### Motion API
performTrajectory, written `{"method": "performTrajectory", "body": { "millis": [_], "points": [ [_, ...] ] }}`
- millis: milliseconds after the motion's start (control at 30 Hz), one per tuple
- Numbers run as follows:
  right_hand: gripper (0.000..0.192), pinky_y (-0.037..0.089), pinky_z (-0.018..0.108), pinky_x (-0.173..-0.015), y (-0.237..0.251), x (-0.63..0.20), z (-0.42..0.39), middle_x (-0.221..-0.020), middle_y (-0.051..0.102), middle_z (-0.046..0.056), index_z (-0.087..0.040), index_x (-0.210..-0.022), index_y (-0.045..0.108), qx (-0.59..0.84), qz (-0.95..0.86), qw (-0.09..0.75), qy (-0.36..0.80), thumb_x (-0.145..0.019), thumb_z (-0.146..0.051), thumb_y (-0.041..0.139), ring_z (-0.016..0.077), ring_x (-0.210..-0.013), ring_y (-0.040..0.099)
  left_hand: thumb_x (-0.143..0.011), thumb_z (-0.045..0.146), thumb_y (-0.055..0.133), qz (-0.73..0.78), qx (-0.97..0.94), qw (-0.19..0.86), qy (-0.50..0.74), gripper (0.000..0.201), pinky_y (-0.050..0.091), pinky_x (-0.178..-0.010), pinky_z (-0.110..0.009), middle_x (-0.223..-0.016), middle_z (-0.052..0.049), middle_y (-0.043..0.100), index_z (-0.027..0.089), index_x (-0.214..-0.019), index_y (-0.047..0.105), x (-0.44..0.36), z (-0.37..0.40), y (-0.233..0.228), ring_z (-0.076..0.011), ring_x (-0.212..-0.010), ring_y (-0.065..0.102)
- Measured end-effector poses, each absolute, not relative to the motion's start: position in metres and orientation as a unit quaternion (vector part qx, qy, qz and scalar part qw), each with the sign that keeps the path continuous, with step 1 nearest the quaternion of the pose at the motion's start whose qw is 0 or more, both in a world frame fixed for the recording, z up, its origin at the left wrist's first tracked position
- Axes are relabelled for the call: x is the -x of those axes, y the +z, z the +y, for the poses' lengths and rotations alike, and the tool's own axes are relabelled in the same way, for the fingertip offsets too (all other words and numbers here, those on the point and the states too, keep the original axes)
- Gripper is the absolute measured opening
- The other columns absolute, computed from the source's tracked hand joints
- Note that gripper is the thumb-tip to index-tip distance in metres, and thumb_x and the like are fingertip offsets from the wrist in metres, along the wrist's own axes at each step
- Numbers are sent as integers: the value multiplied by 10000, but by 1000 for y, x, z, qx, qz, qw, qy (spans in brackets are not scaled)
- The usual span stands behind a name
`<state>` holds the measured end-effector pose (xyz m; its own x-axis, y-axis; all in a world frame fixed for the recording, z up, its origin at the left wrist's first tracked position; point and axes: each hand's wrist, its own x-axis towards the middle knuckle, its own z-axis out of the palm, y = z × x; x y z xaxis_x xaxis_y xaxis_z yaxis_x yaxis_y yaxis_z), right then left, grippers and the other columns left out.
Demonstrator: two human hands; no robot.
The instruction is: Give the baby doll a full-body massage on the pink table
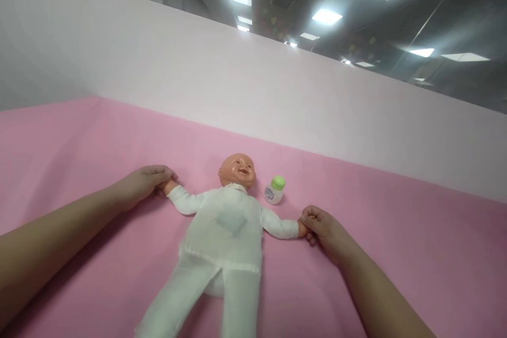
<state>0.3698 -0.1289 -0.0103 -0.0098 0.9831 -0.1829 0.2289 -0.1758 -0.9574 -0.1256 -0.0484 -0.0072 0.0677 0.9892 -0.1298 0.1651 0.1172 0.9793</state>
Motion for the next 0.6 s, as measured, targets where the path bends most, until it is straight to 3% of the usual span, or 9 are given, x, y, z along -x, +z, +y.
{"method": "performTrajectory", "body": {
  "millis": [200, 300, 467, 600],
  "points": [
    [461, 190, 221, -446, -5, -363, -130, -521, 399, -80, -204, -742, 528, 604, -508, 400, 467, -934, -622, 559, 71, -446, 297, -807, 588, 645, 570, -536, 480, 397, 413, 461, -505, -253, -727, -52, 694, 186, -843, 733, 130, -47, -11, -179, -605, 566],
    [432, 148, 225, -441, -5, -361, -130, -537, 388, -89, -198, -821, 584, 596, -495, 425, 469, -919, -619, 579, 62, -442, 233, -809, 583, 644, 571, -536, 477, 399, 415, 463, -504, -256, -725, -57, 696, 181, -848, 734, 129, -47, -11, -175, -590, 559],
    [444, 203, 215, -440, -6, -364, -131, -626, 501, -66, -212, -1093, 628, 580, -476, 445, 490, -865, -588, 688, 68, -457, 324, -743, 465, 705, 550, -508, 516, 416, 329, 448, -495, -246, -792, -75, 734, 171, -888, 734, 129, -47, -9, -160, -572, 566],
    [482, 370, 241, -509, -2, -366, -134, -938, 663, 25, -236, -1213, 621, 544, -472, 441, 535, -845, -511, 767, 88, -569, 473, -626, 341, 778, 517, -476, 569, 428, 356, 458, -502, -259, -894, -109, 759, 155, -925, 725, 131, -49, -5, -178, -605, 604]
  ]
}}
